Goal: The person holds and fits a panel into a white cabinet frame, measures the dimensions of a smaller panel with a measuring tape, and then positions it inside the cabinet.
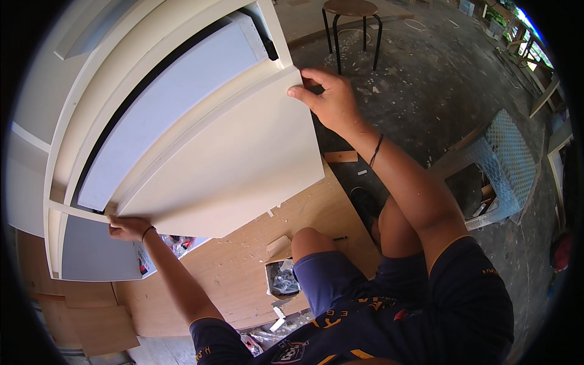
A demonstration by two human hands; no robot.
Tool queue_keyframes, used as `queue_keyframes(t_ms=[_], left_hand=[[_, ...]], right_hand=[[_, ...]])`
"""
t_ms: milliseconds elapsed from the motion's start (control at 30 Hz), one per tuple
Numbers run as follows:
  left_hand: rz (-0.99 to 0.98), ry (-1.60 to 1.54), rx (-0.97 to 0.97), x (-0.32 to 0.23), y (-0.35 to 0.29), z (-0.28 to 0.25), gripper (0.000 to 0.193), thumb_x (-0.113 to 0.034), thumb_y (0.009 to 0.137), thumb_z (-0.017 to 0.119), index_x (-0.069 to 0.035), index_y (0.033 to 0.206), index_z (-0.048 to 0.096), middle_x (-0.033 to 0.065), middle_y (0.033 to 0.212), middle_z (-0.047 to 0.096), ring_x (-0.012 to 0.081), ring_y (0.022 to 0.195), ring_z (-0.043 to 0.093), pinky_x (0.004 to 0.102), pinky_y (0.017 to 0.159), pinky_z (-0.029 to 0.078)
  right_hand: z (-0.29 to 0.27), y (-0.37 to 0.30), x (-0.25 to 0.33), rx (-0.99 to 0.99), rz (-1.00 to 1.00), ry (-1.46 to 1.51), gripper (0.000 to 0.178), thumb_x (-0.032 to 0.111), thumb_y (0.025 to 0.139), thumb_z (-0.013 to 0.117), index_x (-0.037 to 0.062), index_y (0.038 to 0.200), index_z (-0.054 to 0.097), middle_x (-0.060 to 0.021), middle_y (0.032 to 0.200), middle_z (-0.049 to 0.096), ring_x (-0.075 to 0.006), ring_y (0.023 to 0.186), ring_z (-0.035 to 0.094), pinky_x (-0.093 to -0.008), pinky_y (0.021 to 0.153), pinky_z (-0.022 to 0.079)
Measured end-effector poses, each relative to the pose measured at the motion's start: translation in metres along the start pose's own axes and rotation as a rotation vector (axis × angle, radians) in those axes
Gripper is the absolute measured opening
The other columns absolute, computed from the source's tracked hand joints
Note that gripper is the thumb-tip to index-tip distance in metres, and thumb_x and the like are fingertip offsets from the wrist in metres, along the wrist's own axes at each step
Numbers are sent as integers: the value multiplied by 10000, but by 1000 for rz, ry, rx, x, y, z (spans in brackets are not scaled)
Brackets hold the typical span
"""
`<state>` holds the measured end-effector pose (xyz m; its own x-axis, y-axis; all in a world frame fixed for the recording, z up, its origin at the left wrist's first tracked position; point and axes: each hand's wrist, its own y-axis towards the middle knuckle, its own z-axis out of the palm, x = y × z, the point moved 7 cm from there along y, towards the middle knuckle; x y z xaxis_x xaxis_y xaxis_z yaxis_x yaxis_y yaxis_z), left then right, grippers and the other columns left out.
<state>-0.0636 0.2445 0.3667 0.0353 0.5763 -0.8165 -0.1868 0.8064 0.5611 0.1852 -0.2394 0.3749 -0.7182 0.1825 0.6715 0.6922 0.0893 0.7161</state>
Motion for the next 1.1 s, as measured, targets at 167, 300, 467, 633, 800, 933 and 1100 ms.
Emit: queue_keyframes(t_ms=[167,300,467,633,800,933,1100], left_hand=[[0,3,-8,-4,-3,-1,584,-478,881,454,87,1028,442,224,989,456,322,890,506,419,763,452],[11,46,-37,-1,-1,-2,581,-474,880,453,89,1025,441,222,988,453,322,890,504,420,770,450],[16,31,-40,1,0,-2,583,-471,873,458,95,1013,445,223,983,453,323,892,501,418,785,444],[46,35,-45,0,0,-2,587,-470,866,464,99,1008,451,228,979,455,327,894,502,422,791,443],[12,30,-34,2,2,-2,593,-474,866,462,100,1014,448,229,983,456,327,903,504,419,789,444],[4,9,-27,0,-1,0,594,-479,868,460,96,1019,445,226,980,456,323,903,504,414,780,448],[12,9,-34,2,2,-1,589,-481,869,464,91,1012,445,222,970,457,321,887,508,411,774,451]], right_hand=[[1,0,0,15,38,-2,346,223,731,737,-17,956,630,-131,876,653,-224,745,633,-304,663,495],[0,0,-2,-2,12,-25,352,228,731,737,-21,954,628,-127,859,651,-220,734,632,-304,652,496],[0,0,0,10,15,-8,334,218,733,735,-15,949,630,-125,857,650,-215,726,630,-301,647,496],[-1,0,2,-7,-20,0,314,201,732,737,-5,945,633,-120,867,650,-207,719,628,-297,641,495],[1,0,1,-3,-7,5,322,205,729,741,-7,945,633,-122,877,650,-210,725,628,-297,647,496],[1,0,-2,-2,-23,8,326,208,728,742,-7,947,633,-124,883,650,-219,735,629,-299,662,496],[1,1,0,0,-13,5,326,210,728,741,-5,949,634,-124,884,650,-220,742,629,-300,671,493]])
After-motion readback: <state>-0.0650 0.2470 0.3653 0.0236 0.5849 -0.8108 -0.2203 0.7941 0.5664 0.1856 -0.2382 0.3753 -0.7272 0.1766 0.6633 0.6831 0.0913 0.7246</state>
